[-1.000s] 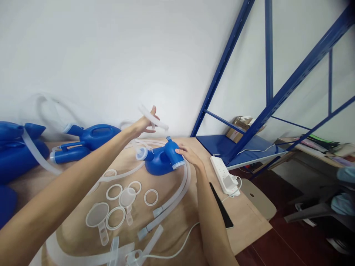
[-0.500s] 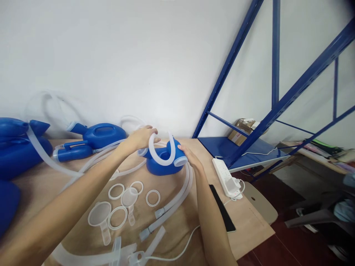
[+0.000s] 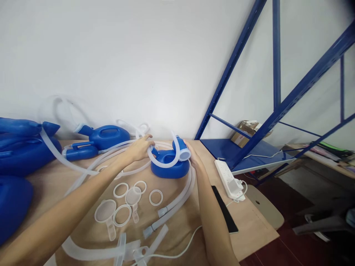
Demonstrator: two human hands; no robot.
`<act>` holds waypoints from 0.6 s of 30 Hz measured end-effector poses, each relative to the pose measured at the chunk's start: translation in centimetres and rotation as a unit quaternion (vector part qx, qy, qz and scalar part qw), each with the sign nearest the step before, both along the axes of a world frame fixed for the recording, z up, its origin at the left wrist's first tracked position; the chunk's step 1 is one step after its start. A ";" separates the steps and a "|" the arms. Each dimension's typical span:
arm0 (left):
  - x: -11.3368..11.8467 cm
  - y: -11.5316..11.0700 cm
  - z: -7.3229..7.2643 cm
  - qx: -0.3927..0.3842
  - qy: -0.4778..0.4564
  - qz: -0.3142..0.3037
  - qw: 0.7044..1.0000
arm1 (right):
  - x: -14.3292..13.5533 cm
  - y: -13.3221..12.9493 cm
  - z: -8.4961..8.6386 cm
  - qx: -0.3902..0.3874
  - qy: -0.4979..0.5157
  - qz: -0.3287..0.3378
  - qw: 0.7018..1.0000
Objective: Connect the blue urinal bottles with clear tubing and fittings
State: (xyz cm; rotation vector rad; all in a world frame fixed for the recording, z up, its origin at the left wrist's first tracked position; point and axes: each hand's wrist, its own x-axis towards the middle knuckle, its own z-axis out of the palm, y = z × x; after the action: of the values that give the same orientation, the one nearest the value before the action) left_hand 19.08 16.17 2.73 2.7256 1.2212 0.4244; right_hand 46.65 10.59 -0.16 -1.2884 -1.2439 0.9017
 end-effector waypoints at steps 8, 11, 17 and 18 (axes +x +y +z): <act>4.1 3.3 6.0 0.081 -0.081 -0.058 0.992 | 5.5 -1.9 3.0 0.033 0.123 -0.136 0.982; 8.0 5.3 8.5 0.103 -0.099 -0.102 0.984 | 7.7 -3.1 3.6 0.079 0.111 -0.161 0.977; 16.9 9.2 10.3 0.089 -0.094 -0.202 0.971 | 11.1 -5.0 3.0 0.112 0.092 -0.265 0.953; 18.3 9.7 9.9 0.080 -0.091 -0.213 0.969 | 11.5 -5.5 2.8 0.100 0.099 -0.273 0.952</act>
State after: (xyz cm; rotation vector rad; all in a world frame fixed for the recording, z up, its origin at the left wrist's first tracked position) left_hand 37.40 25.90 12.60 2.8924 0.5539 0.7194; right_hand 58.16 5.14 2.67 -1.2523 -0.7387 0.4748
